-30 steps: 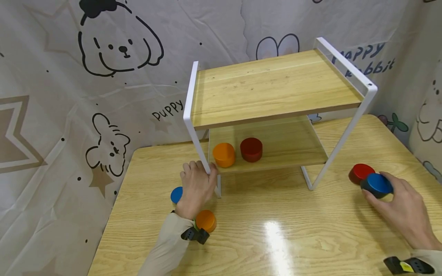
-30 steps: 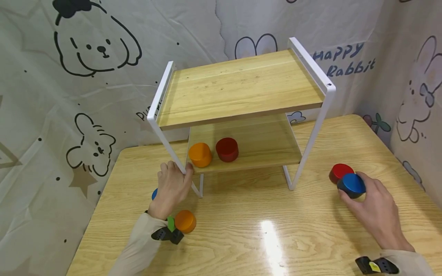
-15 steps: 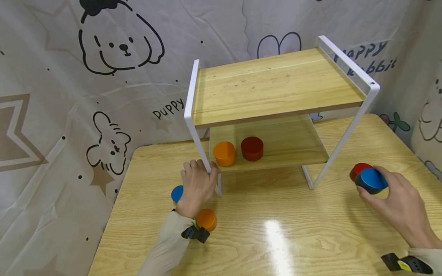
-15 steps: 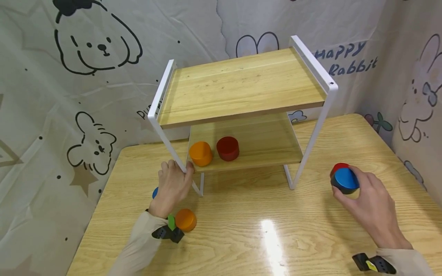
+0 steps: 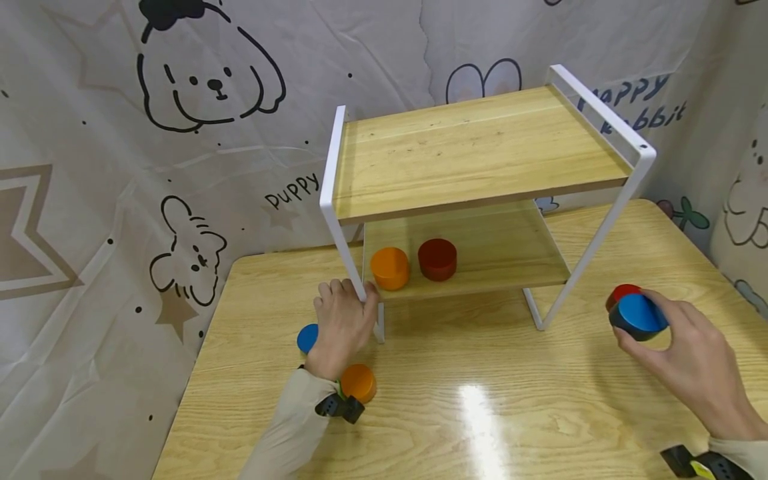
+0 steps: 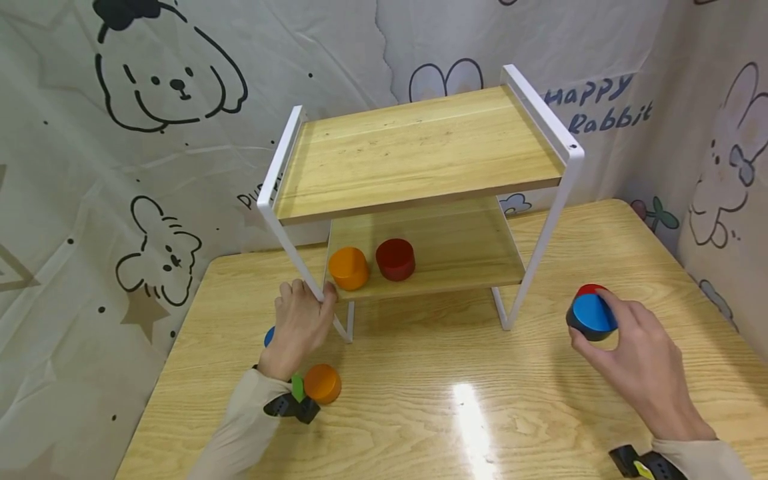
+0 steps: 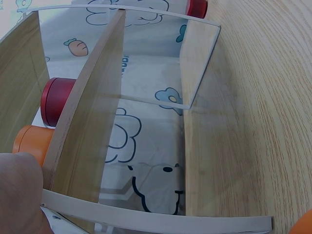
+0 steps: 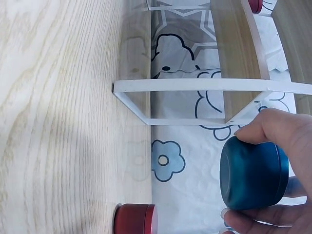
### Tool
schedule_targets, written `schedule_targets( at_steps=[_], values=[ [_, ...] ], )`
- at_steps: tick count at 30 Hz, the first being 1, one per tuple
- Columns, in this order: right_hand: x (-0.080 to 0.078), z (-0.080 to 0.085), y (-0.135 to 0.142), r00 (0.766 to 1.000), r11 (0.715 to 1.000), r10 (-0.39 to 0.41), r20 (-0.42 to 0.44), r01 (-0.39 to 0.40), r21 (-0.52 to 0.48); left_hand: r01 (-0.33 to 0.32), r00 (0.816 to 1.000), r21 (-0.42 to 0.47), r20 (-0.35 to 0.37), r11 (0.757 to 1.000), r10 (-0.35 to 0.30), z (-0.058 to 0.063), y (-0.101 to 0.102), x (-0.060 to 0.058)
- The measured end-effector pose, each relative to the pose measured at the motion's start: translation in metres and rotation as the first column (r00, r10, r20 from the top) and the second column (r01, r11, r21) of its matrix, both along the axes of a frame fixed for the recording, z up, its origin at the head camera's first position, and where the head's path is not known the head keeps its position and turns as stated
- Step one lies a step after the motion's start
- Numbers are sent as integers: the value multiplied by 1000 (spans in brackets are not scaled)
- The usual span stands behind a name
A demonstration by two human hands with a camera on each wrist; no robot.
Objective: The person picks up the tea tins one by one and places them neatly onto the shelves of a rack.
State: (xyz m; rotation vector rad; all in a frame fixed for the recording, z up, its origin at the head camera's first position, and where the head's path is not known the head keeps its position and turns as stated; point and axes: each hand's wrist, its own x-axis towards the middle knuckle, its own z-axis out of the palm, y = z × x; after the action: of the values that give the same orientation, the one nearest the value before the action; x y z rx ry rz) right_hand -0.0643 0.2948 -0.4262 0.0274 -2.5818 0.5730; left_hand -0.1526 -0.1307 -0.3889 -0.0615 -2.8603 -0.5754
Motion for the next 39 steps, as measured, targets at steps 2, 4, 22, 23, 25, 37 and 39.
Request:
schedule_targets(
  at_steps=[2, 4, 22, 23, 25, 37, 39],
  values=[
    [0, 0, 0, 1000, 1000, 7, -3, -7, 1, -1, 1000, -1, -1, 1000, 1, 0, 0, 0],
    [1, 1, -1, 1000, 1000, 13, -4, -13, 3, -2, 1000, -1, -2, 1000, 2, 0, 0, 0],
    [3, 7, -8, 1000, 1000, 29, -4, -29, 7, 1, 1000, 10, 0, 1000, -1, 1, 0, 1],
    [3, 7, -8, 1000, 1000, 29, -4, -29, 7, 0, 1000, 11, 2, 1000, 0, 1, 0, 1],
    [3, 8, -8, 999, 999, 33, -6, -33, 6, -2, 1000, 12, 4, 1000, 2, 0, 0, 1],
    [3, 10, -11, 999, 999, 44, -32, -44, 8, -3, 1000, 3, 8, 1000, 3, 1, 1, 1],
    [4, 11, -11, 998, 999, 44, -34, -44, 7, -3, 1000, 3, 8, 1000, 3, 1, 1, 1]
  ],
)
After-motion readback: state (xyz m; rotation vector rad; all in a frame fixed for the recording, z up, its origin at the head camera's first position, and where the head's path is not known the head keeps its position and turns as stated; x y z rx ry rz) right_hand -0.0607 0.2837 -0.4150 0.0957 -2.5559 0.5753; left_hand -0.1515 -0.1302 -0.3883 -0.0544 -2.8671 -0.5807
